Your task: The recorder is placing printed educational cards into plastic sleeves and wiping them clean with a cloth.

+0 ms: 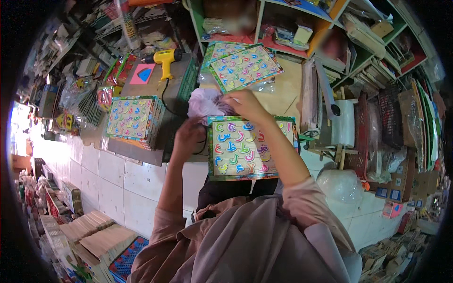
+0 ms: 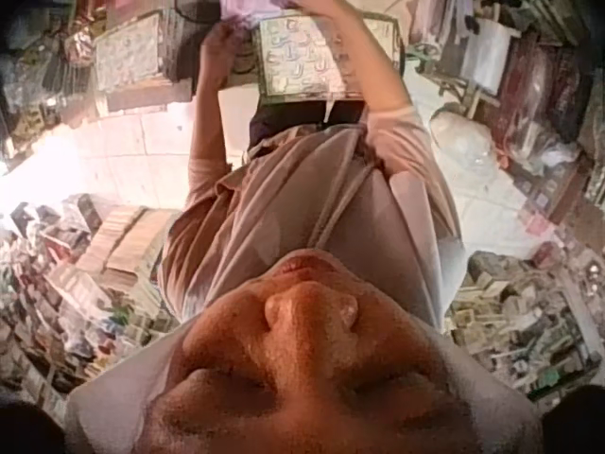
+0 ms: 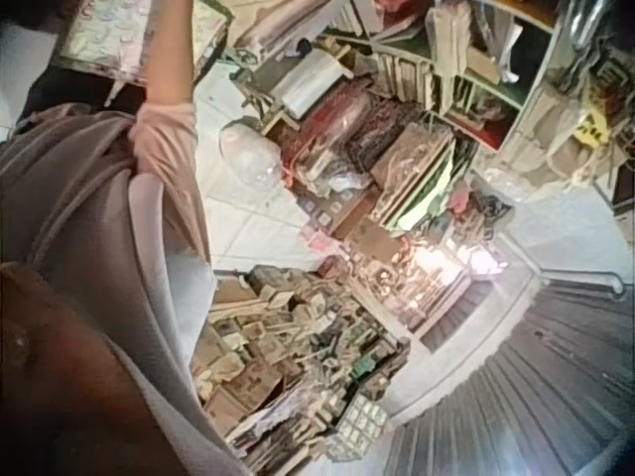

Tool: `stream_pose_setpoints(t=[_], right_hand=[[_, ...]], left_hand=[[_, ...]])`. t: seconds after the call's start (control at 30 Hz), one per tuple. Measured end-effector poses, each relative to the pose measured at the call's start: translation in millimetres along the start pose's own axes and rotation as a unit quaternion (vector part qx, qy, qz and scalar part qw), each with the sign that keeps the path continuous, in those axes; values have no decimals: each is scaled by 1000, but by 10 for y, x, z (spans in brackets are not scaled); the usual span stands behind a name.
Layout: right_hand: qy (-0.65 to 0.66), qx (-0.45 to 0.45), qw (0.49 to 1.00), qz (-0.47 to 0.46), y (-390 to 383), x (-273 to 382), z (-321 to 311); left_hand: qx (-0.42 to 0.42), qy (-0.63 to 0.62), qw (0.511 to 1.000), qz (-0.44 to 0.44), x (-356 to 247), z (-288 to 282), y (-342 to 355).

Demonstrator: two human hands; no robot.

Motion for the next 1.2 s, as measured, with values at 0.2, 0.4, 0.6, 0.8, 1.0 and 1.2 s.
stream_pose_setpoints(t=[0.2,0.4,0.6,0.8,1.0,1.2], right_hand=[[64,-56,982,167,-1540,-106,-1308],[-229,-308,847,368,-2571,-1124,-2022],[-327,-518,774,162,-2194,-1721,-1941],[-248,-584,764,119,-2022,-1706,-2001],[-147,-489,833,211,-1946,-1452,-1534],[-290,-534,783,131,-2078,-798,-1366]], left_hand=[[38,162,983,-73,1248,-164,1088],[162,451,877,30,872,-18,1525],[107,454,878,105,-238,403,1215],[200,210,954,80,-700,1422,906],[326,60,940,85,-259,2809,966],[160,185,963,-117,96,3631,971]])
Point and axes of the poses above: each hand's wrist, its own y-axis towards the middle knuckle, its own z-axis out of the palm, x = y × z, the point moved 2 cm from there along y, towards the middle knuckle, and after that the axes turned 4 degrees about -x, right-handed, at the moved point
